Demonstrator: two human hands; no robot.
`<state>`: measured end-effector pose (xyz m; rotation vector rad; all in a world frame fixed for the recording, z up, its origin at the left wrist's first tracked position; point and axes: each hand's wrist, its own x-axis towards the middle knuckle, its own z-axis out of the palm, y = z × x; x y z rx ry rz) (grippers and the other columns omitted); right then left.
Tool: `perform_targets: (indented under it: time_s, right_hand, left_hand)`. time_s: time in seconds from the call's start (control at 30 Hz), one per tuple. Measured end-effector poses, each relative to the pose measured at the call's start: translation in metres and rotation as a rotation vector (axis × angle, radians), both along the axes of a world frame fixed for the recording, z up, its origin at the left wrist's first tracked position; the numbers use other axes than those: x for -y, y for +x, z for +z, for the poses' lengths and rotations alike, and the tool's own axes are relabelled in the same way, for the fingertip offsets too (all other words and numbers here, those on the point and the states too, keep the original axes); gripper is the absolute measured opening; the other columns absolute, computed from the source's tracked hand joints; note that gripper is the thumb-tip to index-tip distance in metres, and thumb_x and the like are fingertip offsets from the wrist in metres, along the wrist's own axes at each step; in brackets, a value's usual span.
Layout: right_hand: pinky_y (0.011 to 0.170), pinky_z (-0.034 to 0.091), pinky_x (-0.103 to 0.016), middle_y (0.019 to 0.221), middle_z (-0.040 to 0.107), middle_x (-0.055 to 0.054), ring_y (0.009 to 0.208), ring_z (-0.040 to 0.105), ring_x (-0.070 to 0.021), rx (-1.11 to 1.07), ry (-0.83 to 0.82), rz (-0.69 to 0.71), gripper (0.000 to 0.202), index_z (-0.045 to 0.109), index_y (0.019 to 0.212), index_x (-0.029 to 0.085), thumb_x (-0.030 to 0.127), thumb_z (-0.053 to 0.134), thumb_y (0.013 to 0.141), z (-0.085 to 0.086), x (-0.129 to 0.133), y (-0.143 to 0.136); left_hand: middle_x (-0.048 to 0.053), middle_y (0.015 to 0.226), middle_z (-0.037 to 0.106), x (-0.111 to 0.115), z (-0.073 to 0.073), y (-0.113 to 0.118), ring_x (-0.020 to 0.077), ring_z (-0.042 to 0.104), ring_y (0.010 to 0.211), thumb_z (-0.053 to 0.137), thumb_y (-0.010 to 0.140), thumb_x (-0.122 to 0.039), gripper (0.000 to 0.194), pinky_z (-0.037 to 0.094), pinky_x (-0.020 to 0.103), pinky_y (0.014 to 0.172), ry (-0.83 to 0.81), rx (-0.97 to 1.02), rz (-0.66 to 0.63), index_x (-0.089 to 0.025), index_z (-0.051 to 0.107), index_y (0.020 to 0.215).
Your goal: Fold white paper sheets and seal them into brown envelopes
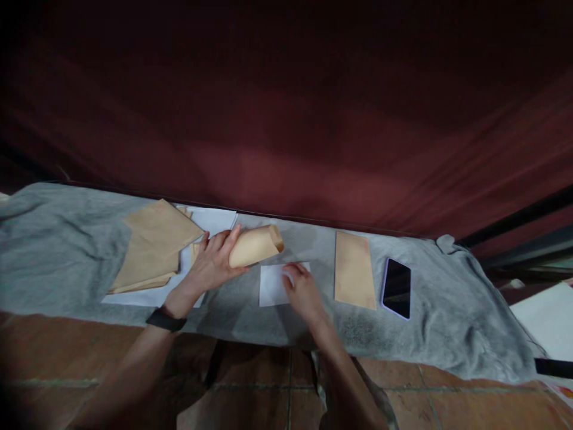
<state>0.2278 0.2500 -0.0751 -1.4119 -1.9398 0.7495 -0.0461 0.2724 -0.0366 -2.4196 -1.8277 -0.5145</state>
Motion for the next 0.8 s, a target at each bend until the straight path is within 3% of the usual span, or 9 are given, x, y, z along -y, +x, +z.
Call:
perform_targets:
  time_s: [0.1,0.2,0.37,0.53,0.67,0.73,0.8]
  right_hand:
    - [0.119,0.039,-0.050,0.149,0.060,-0.019,0.138,0.055,-0.0319,0.327,0.050,-0.003,0.046,0.064,0.137,0.013,0.033,0.057,0.096,-0.008,0.036,-0.035]
    - [0.122,0.031,-0.060,0.158,0.045,-0.030,0.147,0.044,-0.0412,0.490,0.061,-0.074,0.066,0.053,0.147,0.001,0.039,0.061,0.094,-0.014,0.062,-0.064]
    - [0.119,0.033,-0.066,0.160,0.038,-0.033,0.146,0.045,-0.0459,0.580,-0.011,-0.090,0.066,0.049,0.151,-0.001,0.021,0.059,0.089,-0.014,0.069,-0.079]
    - [0.113,0.041,-0.067,0.158,0.042,-0.031,0.142,0.051,-0.0440,0.622,-0.053,-0.091,0.063,0.049,0.153,0.006,0.009,0.052,0.091,-0.004,0.066,-0.076]
    - [0.109,0.050,-0.053,0.153,0.052,-0.028,0.133,0.061,-0.0363,0.660,-0.032,-0.052,0.052,0.058,0.145,0.009,0.005,0.044,0.095,0.009,0.059,-0.070]
    - [0.099,0.055,-0.046,0.143,0.063,-0.024,0.120,0.069,-0.0328,0.611,-0.042,-0.039,0.047,0.065,0.135,0.012,0.004,0.043,0.095,0.015,0.052,-0.059]
    - [0.086,0.057,-0.041,0.117,0.076,-0.018,0.097,0.075,-0.0289,0.487,-0.066,-0.079,0.041,0.071,0.122,0.018,0.006,0.043,0.096,0.020,0.042,-0.039]
  left_hand:
    - [0.020,0.141,0.054,0.000,0.002,0.004,0.0396,0.049,0.135,0.078,0.079,-0.052,0.112,0.022,0.066,0.122,0.014,0.002,0.013,-0.019,0.016,0.166]
    - [0.020,0.141,0.053,0.001,0.001,0.008,0.0406,0.048,0.136,0.077,0.081,-0.051,0.108,0.018,0.068,0.123,0.015,-0.011,0.012,-0.021,0.018,0.166]
    - [0.018,0.147,0.050,0.004,-0.002,0.014,0.0410,0.047,0.138,0.077,0.081,-0.048,0.107,0.015,0.067,0.124,-0.017,-0.021,-0.019,-0.025,0.016,0.166]
    - [0.018,0.148,0.050,0.005,-0.003,0.016,0.0398,0.046,0.139,0.077,0.081,-0.045,0.108,0.012,0.068,0.125,-0.042,-0.025,-0.047,-0.026,0.013,0.166]
    - [0.017,0.148,0.049,0.005,-0.004,0.014,0.0404,0.045,0.139,0.080,0.079,-0.046,0.111,0.012,0.069,0.125,-0.076,-0.002,-0.034,-0.027,0.014,0.166]
    - [0.017,0.148,0.049,0.004,-0.004,0.012,0.0406,0.045,0.140,0.080,0.078,-0.046,0.112,0.013,0.070,0.124,-0.083,0.014,-0.021,-0.026,0.013,0.166]
    - [0.018,0.148,0.048,0.004,-0.005,0.011,0.0405,0.045,0.140,0.080,0.078,-0.047,0.114,0.013,0.070,0.124,-0.086,0.029,-0.011,-0.026,0.011,0.166]
